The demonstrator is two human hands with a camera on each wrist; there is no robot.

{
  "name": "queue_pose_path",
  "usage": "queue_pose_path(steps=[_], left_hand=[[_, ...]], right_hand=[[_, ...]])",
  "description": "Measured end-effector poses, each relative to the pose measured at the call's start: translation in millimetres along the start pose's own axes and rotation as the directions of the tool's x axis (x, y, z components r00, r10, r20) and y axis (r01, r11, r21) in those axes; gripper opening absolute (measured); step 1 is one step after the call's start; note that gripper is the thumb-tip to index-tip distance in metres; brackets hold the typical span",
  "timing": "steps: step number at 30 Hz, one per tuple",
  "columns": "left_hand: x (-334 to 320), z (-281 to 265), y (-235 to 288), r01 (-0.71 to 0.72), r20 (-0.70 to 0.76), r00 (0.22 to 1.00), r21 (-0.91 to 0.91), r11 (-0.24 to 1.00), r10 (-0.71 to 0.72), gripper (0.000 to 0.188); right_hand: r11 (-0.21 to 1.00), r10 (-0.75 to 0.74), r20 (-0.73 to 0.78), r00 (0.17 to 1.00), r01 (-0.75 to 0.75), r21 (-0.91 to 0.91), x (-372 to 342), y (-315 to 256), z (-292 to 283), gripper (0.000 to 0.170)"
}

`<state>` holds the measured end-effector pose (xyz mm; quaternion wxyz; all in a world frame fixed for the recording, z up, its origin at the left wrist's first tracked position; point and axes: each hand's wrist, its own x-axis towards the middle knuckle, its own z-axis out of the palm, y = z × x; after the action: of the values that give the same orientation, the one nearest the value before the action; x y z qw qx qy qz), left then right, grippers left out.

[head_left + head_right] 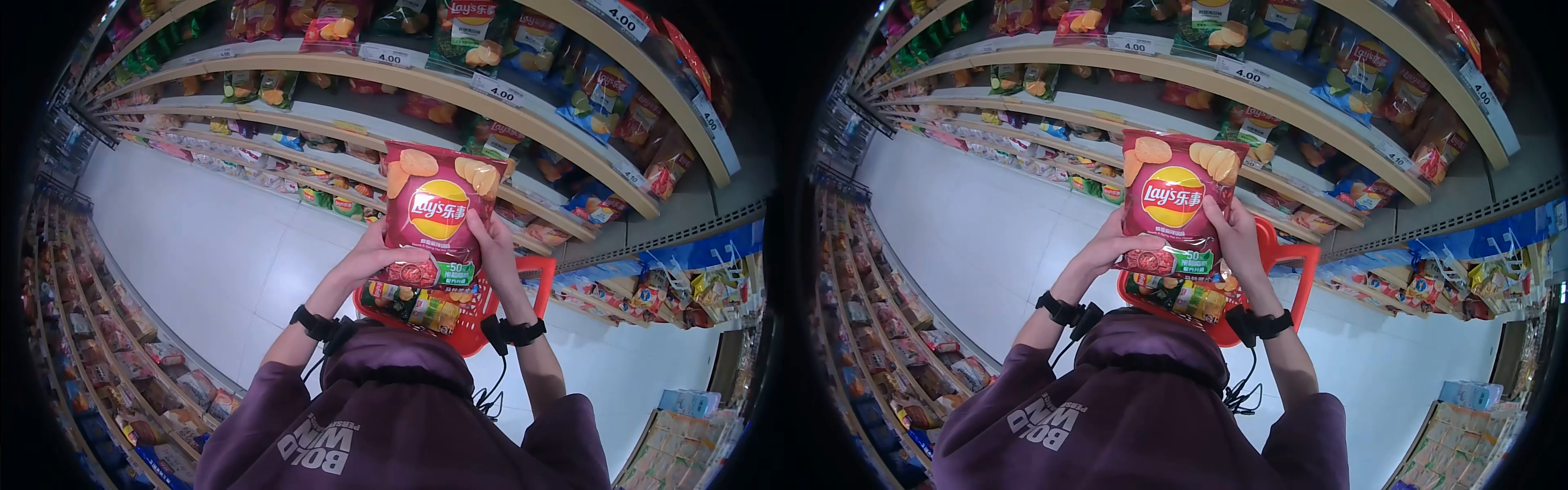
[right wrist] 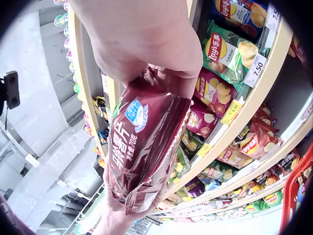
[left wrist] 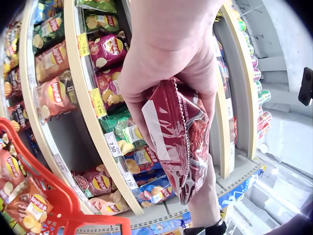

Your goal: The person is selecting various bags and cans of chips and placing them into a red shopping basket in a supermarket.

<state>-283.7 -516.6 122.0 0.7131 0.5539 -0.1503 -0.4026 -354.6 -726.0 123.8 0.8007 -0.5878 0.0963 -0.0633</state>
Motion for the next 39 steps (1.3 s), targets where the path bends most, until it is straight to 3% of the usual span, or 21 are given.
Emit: queue_pose_path(steps=[5, 9, 12, 16, 17, 24, 30, 31, 33, 34, 36, 37, 39], left_hand=[[0, -3, 8, -0.008, -0.016, 1.0, 0.032, 0.999, 0.008, 0.075], [8, -14, 4, 0.036, 0.003, 0.999, -0.008, 0.999, -0.036, 0.072], [10, -18, 7, 0.116, -0.035, 0.992, -0.106, 0.988, -0.12, 0.069], [17, -28, 1, 0.153, -0.09, 0.98, -0.222, 0.963, -0.176, 0.061], [15, -29, 5, 0.18, -0.08, 0.976, -0.236, 0.955, -0.204, 0.06], [18, -40, 0, 0.279, 0.015, 0.956, -0.353, 0.893, -0.293, 0.055], [19, -42, -8, 0.245, -0.05, 0.961, -0.31, 0.919, -0.273, 0.052], [20, -42, -12, 0.15, -0.118, 0.977, -0.218, 0.964, -0.178, 0.054], [22, -42, -26, -0.034, -0.222, 0.975, -0.01, 0.999, 0.031, 0.058], [23, -42, -32, -0.081, -0.286, 0.948, 0.2, 0.976, 0.137, 0.06], [21, -38, -33, -0.113, -0.338, 0.865, 0.59, 0.8, 0.371, 0.066], [19, -30, -30, -0.105, -0.326, 0.846, 0.674, 0.731, 0.422, 0.069], [13, -13, -20, -0.138, -0.263, 0.838, 0.745, 0.652, 0.477, 0.065]], right_hand=[[0.999, 0.036, -0.09, 0.995, -0.037, -0.011, 3, -5, 6, 0.03], [0.988, 0.02, -0.16, 0.987, -0.044, -0.151, 12, 10, -1, 0.032], [0.98, 0.158, -0.195, 0.968, -0.178, -0.088, 19, 15, -6, 0.034], [0.923, 0.286, -0.117, 0.951, -0.307, -0.235, 6, -1, 13, 0.052], [0.944, 0.245, -0.021, 0.969, -0.244, -0.222, 5, 4, 13, 0.059], [0.923, 0.3, -0.066, 0.952, -0.307, -0.232, 9, 6, 16, 0.055], [0.93, 0.309, -0.043, 0.95, -0.311, -0.194, 15, 21, 6, 0.057], [0.912, 0.157, -0.06, 0.986, -0.168, -0.373, 17, 33, 1, 0.058], [0.722, -0.152, -0.01, 0.988, 0.104, -0.684, 16, 48, -1, 0.059], [0.702, -0.126, 0.035, 0.991, 0.114, -0.703, 12, 45, 1, 0.057], [0.662, -0.067, 0.124, 0.99, 0.137, -0.737, 5, 34, 13, 0.053], [0.762, 0.06, 0.193, 0.979, 0.079, -0.643, 6, 33, 19, 0.059], [0.686, -0.032, 0.142, 0.989, 0.125, -0.717, 0, 45, 33, 0.061]])
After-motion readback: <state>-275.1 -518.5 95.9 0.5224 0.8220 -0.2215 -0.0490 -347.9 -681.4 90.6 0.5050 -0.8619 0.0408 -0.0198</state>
